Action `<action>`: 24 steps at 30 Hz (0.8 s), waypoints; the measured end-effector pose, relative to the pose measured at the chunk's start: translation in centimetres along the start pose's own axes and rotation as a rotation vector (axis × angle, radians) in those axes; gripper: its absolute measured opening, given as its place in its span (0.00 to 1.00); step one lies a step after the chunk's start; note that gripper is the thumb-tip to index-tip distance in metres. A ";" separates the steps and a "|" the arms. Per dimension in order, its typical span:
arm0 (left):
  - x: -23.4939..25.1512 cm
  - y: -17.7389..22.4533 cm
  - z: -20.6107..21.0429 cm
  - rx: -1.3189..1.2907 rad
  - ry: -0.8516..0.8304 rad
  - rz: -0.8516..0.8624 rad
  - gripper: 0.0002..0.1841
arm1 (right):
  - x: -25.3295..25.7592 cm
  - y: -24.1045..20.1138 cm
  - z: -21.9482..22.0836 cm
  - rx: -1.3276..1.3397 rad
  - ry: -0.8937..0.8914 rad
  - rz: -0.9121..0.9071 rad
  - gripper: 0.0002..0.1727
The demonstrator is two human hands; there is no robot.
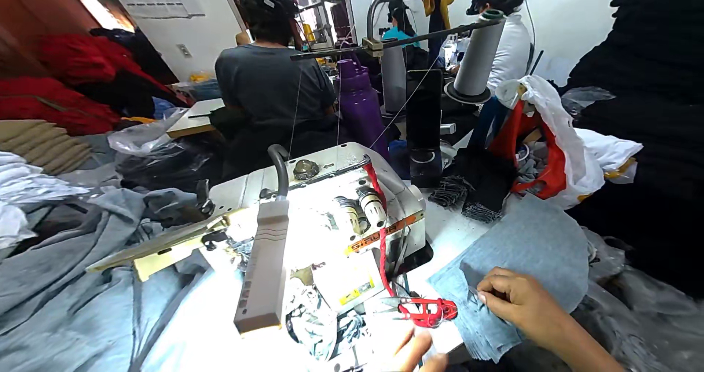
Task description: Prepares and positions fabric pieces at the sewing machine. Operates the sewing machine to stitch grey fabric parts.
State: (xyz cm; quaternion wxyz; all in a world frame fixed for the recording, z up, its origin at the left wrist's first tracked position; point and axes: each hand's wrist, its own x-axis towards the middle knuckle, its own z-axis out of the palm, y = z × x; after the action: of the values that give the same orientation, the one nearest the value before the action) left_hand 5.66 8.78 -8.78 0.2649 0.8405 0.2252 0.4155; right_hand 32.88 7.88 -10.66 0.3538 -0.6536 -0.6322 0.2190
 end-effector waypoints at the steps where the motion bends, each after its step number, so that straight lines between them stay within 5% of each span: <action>1: 1.1 -0.1 1.3 0.008 -0.057 0.012 0.14 | 0.0 0.1 0.0 -0.003 -0.003 -0.010 0.11; 8: 5.3 -0.9 8.3 -0.053 -0.204 -0.034 0.42 | -0.2 -0.9 -0.7 -0.043 -0.058 0.010 0.11; 16: 3.7 -2.3 10.8 0.298 -0.199 0.019 0.44 | -0.8 -1.0 -0.3 -0.242 0.201 0.063 0.07; 24: 4.4 -2.4 9.8 0.089 -0.204 -0.094 0.54 | -0.9 -1.5 -0.1 -0.291 0.007 -0.034 0.15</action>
State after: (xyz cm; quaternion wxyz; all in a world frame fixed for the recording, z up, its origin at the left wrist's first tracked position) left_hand 15.72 10.72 -12.73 0.2682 0.8778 0.2546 0.3046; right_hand 31.85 6.85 -9.58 0.2613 -0.6879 -0.6671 0.1165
